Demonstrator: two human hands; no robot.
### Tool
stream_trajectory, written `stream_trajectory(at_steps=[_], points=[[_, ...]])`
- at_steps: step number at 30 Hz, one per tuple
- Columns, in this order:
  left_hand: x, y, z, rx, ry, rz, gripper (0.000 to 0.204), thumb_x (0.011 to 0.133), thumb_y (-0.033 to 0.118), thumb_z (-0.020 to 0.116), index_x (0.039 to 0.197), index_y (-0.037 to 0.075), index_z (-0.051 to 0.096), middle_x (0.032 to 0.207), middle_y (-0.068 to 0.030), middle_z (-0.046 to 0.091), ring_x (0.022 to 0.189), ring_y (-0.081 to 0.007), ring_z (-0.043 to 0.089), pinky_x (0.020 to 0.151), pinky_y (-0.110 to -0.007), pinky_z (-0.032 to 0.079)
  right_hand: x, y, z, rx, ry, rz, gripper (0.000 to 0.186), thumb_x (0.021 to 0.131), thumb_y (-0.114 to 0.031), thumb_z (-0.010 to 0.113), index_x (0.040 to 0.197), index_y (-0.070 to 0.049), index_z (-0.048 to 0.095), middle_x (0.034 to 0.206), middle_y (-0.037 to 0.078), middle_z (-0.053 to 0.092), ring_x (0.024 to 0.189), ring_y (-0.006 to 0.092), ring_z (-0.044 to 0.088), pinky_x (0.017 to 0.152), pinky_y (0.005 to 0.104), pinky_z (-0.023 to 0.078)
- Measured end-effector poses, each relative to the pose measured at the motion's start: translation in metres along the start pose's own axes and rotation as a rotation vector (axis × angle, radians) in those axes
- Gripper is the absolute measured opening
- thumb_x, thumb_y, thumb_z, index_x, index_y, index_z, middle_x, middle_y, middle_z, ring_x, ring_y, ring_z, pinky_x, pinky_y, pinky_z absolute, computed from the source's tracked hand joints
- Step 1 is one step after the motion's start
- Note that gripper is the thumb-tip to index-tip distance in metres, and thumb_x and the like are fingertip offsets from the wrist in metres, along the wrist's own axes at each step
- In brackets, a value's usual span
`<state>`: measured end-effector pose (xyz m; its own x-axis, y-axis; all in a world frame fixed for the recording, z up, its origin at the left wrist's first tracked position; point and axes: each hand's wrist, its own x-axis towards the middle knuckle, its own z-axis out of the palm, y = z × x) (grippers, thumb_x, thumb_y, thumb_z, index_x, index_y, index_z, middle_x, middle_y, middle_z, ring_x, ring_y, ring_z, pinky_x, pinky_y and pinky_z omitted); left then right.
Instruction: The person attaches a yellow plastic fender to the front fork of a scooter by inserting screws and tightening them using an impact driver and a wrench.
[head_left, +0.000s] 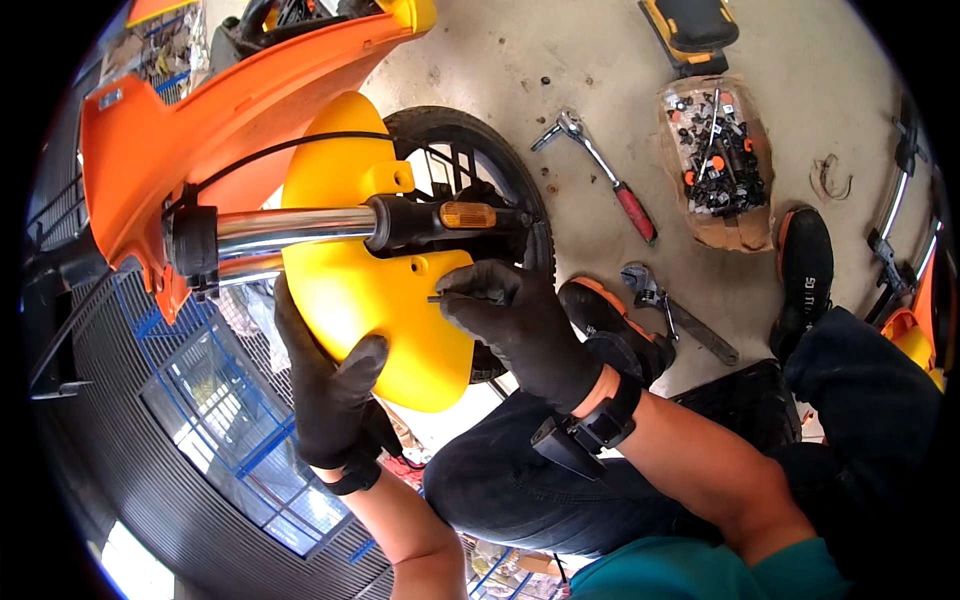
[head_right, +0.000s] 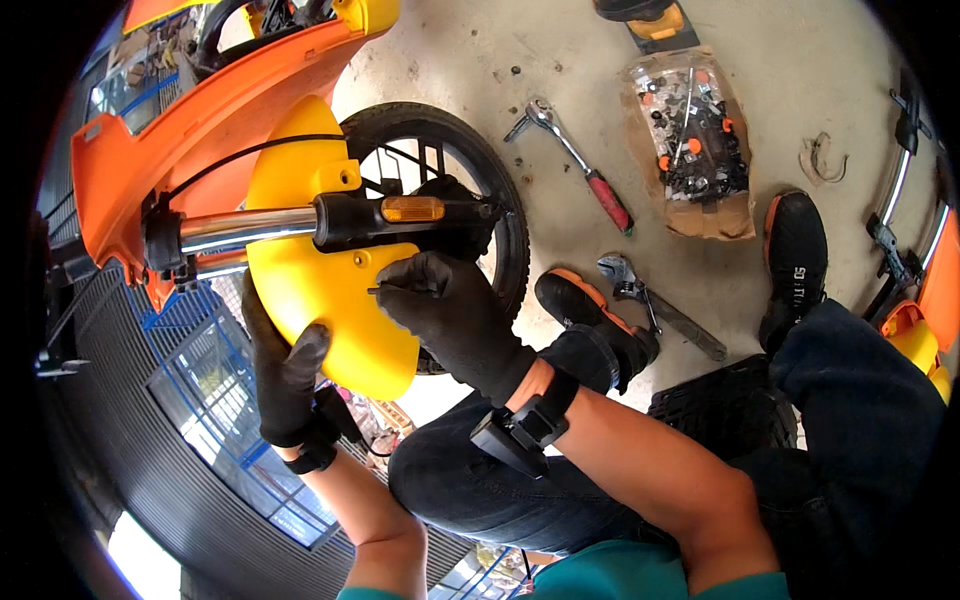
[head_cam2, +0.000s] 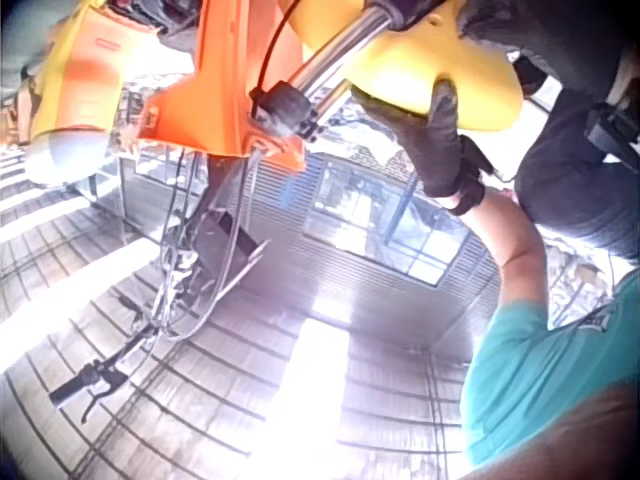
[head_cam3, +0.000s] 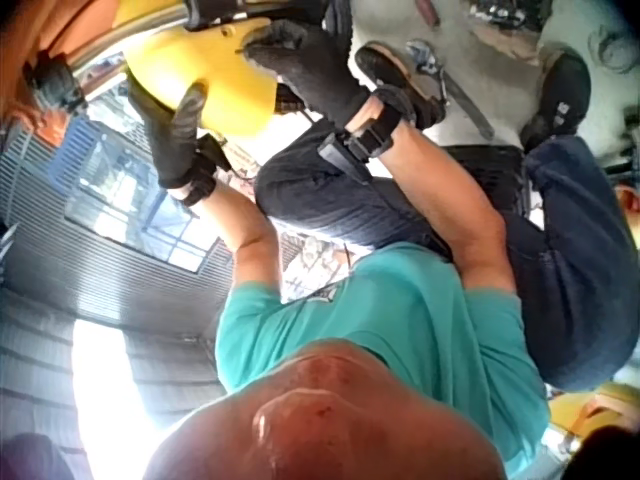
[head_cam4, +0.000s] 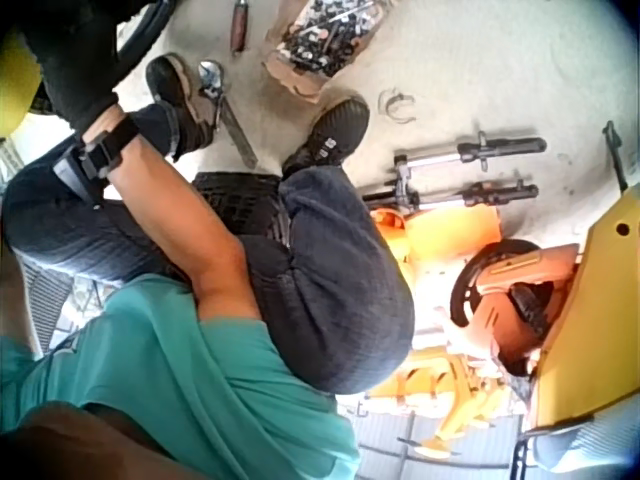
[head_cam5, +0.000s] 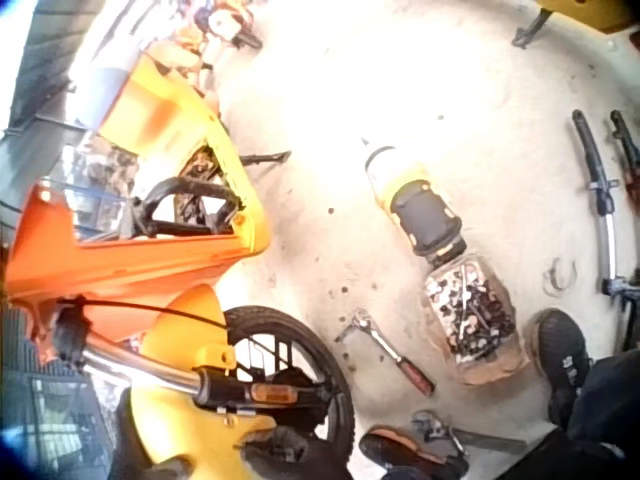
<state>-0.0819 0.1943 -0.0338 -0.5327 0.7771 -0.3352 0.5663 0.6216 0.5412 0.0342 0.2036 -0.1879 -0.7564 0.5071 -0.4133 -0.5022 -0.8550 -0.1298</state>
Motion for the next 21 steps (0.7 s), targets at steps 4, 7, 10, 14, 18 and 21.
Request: stream_trajectory(at_steps=[4,7,10,14,18,21], points=[[0.012,0.003,-0.011,0.114,-0.048,0.019,0.090,0.082,0.035,0.073,0.147,0.000,0.021,0.132,-0.0165,0.044,0.118,-0.0242,0.048,0.097,-0.037,0.044,0.005,-0.007,-0.002,0.030,-0.003,0.016,0.017,0.085,-0.013,0.066,0.095,0.000,0.064,0.081,0.003,0.064,0.074,0.0081,0.059,0.068,0.0236,0.048],[0.016,0.004,-0.013,0.153,-0.072,0.022,0.090,0.084,0.038,0.072,0.148,0.002,0.020,0.133,-0.0169,0.044,0.117,-0.0243,0.049,0.096,-0.036,0.045,0.005,-0.007,0.000,0.036,0.016,0.015,0.015,0.085,-0.013,0.065,0.094,0.000,0.064,0.080,0.002,0.063,0.073,0.0076,0.058,0.067,0.0235,0.048],[0.030,0.013,-0.020,0.216,-0.196,0.024,0.077,0.084,0.040,0.073,0.138,0.003,0.033,0.122,-0.0139,0.052,0.105,-0.0212,0.055,0.088,-0.034,0.049,0.008,-0.004,0.000,0.087,0.013,0.034,0.014,0.085,-0.012,0.065,0.093,-0.001,0.064,0.080,0.002,0.064,0.073,0.0078,0.058,0.068,0.0238,0.048],[0.045,0.030,-0.026,0.305,-0.317,-0.092,0.068,0.086,0.036,0.070,0.135,0.003,0.037,0.116,-0.0109,0.057,0.102,-0.0191,0.057,0.090,-0.033,0.047,0.004,-0.004,0.006,0.096,0.022,0.048,0.015,0.084,-0.013,0.066,0.094,-0.001,0.064,0.081,0.003,0.064,0.075,0.0081,0.059,0.069,0.0242,0.048],[0.058,0.035,-0.036,0.338,-0.403,-0.161,0.068,0.086,0.036,0.069,0.137,0.002,0.038,0.121,-0.0105,0.056,0.107,-0.0197,0.055,0.094,-0.033,0.045,0.007,0.002,0.009,0.132,-0.001,0.067,0.018,0.085,-0.014,0.067,0.096,-0.001,0.064,0.083,0.004,0.065,0.076,0.0089,0.061,0.071,0.0244,0.049],[0.059,0.035,-0.038,0.402,-0.430,-0.196,0.074,0.085,0.042,0.070,0.139,0.002,0.038,0.123,-0.0113,0.056,0.112,-0.0208,0.053,0.098,-0.034,0.042,0.008,0.000,0.007,0.135,-0.027,0.089,0.019,0.085,-0.016,0.067,0.096,-0.001,0.065,0.084,0.005,0.066,0.077,0.0096,0.061,0.072,0.0246,0.049]])
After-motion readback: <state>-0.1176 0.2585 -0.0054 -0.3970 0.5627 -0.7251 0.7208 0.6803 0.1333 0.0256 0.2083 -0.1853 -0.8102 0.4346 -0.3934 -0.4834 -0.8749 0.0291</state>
